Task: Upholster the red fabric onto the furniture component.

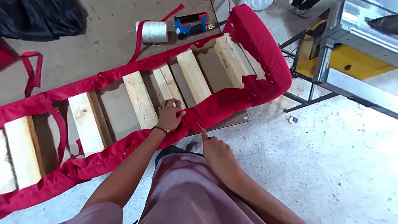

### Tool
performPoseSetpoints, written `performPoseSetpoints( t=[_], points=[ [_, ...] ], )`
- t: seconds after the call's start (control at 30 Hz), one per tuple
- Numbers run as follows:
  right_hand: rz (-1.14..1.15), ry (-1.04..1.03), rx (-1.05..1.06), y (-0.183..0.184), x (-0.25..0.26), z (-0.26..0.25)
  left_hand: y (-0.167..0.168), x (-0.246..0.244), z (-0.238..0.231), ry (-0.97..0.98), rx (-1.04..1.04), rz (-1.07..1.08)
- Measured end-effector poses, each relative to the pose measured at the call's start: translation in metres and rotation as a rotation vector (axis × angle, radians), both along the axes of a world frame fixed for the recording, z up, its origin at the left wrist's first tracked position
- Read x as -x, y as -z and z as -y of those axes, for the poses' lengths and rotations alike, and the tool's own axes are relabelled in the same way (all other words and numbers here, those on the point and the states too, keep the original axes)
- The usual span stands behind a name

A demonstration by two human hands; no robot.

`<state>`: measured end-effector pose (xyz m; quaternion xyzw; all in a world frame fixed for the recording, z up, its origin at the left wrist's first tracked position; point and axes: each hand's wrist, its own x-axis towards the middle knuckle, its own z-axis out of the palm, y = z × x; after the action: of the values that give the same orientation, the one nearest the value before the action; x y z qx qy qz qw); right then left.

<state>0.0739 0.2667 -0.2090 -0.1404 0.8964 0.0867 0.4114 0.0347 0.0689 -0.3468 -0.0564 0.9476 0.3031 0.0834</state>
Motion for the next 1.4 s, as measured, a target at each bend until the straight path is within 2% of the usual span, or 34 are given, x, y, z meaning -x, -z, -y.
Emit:
performPoseSetpoints(
  t=[0.1, 0.17, 0.27, 0.33, 0.43, 0.47, 0.5, 0.6, 0.7, 0.77, 0.8, 0.87, 0.9, 0.93, 0.97, 1.0, 1.1, 1.13, 1.2, 1.27, 1.33, 1.4],
  points=[
    [0.029, 0.012, -0.031, 0.002, 0.001, 0.012, 0.006, 0.002, 0.001, -0.022, -0.087, -0.051],
    [0.075, 0.113, 0.018, 0.012, 0.007, 0.008, 0.011, 0.004, 0.004, -0.037, -0.128, -0.064],
    [-0.046, 0.269, 0.396, 0.060, -0.004, -0.037, 0.014, 0.003, 0.003, -0.061, -0.166, -0.076],
    [-0.120, 0.270, 0.488, 0.075, -0.007, -0.047, 0.016, 0.005, 0.005, -0.063, -0.168, -0.123],
    [-0.076, 0.118, 0.195, 0.056, -0.004, -0.035, 0.017, 0.002, 0.005, -0.061, -0.168, -0.131],
    [-0.064, 0.107, 0.186, 0.055, -0.003, -0.034, 0.017, 0.002, 0.006, -0.059, -0.166, -0.134],
    [-0.078, 0.143, 0.286, 0.061, -0.004, -0.040, 0.017, 0.002, 0.006, -0.057, -0.166, -0.133],
    [0.050, 0.502, 0.793, 0.100, 0.004, -0.057, 0.016, 0.007, 0.008, -0.068, -0.161, -0.142],
    [0.001, 0.571, 0.960, 0.126, -0.004, -0.051, 0.015, -0.002, 0.004, -0.065, -0.158, -0.125],
    [0.017, 0.671, 1.097, 0.125, 0.003, -0.053, 0.016, 0.004, 0.006, -0.069, -0.154, -0.149],
    [0.050, 0.776, 1.258, 0.110, 0.004, -0.058, 0.016, 0.003, 0.007, -0.068, -0.154, -0.146],
    [0.092, 0.993, 1.772, 0.044, 0.024, -0.079, 0.015, 0.003, 0.006, -0.062, -0.152, -0.118],
    [0.048, 1.005, 2.002, 0.008, 0.044, -0.093, 0.014, 0.007, 0.005, -0.069, -0.147, -0.119],
    [-0.088, 0.997, 2.077, -0.017, 0.057, -0.107, 0.013, 0.005, 0.003, -0.083, -0.147, -0.117],
    [-0.227, 0.976, 2.009, -0.022, 0.060, -0.121, 0.011, -0.003, 0.000, -0.094, -0.146, -0.110],
    [-0.301, 0.948, 1.827, -0.012, 0.058, -0.135, 0.006, -0.006, -0.002, -0.100, -0.140, -0.120],
    [-0.241, 0.728, 1.133, 0.036, 0.037, -0.150, -0.018, -0.009, -0.010, -0.133, -0.074, -0.183],
    [-0.193, 0.658, 0.995, 0.047, 0.023, -0.148, -0.025, -0.017, -0.011, -0.132, -0.048, -0.139],
    [-0.133, 0.621, 0.979, 0.063, 0.001, -0.135, -0.036, -0.029, -0.007, -0.118, -0.029, -0.046],
    [-0.133, 0.641, 1.038, 0.075, -0.016, -0.118, -0.041, -0.040, -0.008, -0.017, 0.033, -0.085],
    [-0.161, 0.602, 1.046, 0.083, -0.023, -0.102, -0.036, -0.047, -0.014, 0.131, 0.097, -0.104],
    [-0.185, 0.514, 1.014, 0.085, -0.023, -0.090, -0.025, -0.051, -0.017, 0.186, 0.105, -0.124]
  ],
)
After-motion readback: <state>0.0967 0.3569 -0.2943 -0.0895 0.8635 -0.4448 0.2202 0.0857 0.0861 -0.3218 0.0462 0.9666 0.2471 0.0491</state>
